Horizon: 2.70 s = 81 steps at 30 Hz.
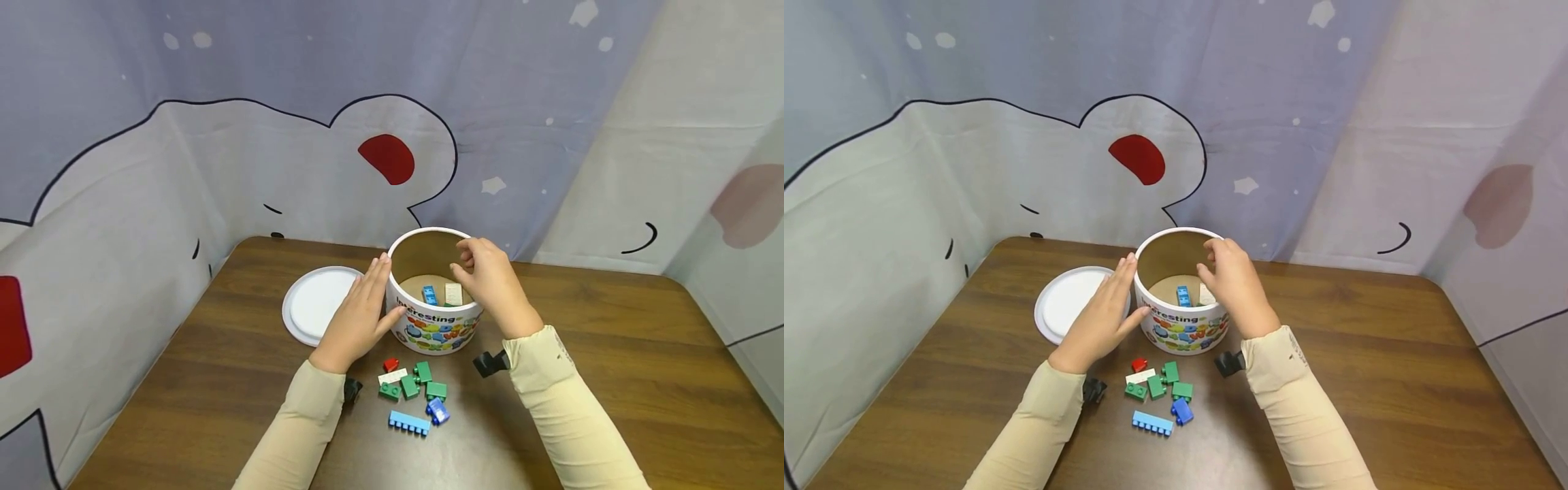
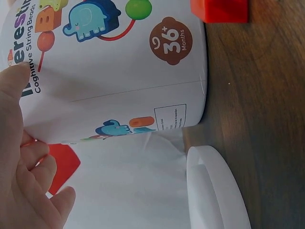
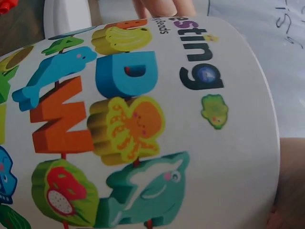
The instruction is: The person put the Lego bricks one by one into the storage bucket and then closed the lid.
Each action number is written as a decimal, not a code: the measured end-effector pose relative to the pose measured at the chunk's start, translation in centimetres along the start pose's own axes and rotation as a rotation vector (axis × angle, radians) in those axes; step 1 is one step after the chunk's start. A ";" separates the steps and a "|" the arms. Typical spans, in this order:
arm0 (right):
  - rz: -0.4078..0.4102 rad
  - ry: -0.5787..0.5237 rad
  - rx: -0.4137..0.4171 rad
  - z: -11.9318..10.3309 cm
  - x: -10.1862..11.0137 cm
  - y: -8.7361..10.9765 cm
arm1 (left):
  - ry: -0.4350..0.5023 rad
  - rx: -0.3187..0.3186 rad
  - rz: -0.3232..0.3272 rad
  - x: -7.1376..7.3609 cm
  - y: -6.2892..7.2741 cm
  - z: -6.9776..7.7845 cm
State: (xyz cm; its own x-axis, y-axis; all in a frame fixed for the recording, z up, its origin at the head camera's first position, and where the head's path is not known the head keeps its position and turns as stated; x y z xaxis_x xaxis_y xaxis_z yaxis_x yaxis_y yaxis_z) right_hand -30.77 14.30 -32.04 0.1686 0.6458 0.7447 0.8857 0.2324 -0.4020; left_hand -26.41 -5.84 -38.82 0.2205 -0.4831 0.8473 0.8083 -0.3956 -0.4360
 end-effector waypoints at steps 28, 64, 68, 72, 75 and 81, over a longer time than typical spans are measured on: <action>-0.039 -0.249 0.468 -6.6 1.3 8.7 | 0.004 0.010 -0.002 0.4 -0.2 -0.1; -0.715 -0.007 0.378 -8.5 -11.0 14.7 | 0.007 0.009 -0.006 0.6 0.3 -0.2; -0.724 0.020 0.371 -8.4 -11.4 14.9 | 0.009 0.006 -0.003 0.6 0.3 -0.2; -0.725 0.028 0.367 -8.3 -11.6 15.0 | 0.006 0.008 -0.009 0.5 0.3 -0.1; -0.722 0.033 0.374 -8.3 -11.5 15.0 | 0.004 0.010 -0.013 0.5 0.2 -0.1; -0.724 0.035 0.390 -8.3 -11.3 14.9 | 0.011 0.008 -0.009 0.5 0.1 -0.1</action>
State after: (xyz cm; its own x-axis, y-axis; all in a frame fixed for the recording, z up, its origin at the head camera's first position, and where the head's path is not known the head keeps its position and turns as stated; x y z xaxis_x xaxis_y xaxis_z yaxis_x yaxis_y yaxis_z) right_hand -15.88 4.43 -42.00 -0.3679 0.2171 0.9042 0.5672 0.8229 0.0332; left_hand -26.25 -6.20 -38.48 0.2074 -0.4879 0.8479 0.8148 -0.3936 -0.4257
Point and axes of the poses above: each hand's wrist, its own y-axis away from the middle knuckle, its own x-axis out of the back of the hand, z = x × y, the point moved 7 cm from there along -y, towards the middle knuckle, and after that the axes turned 4 degrees about -y, right-handed, at the moved point
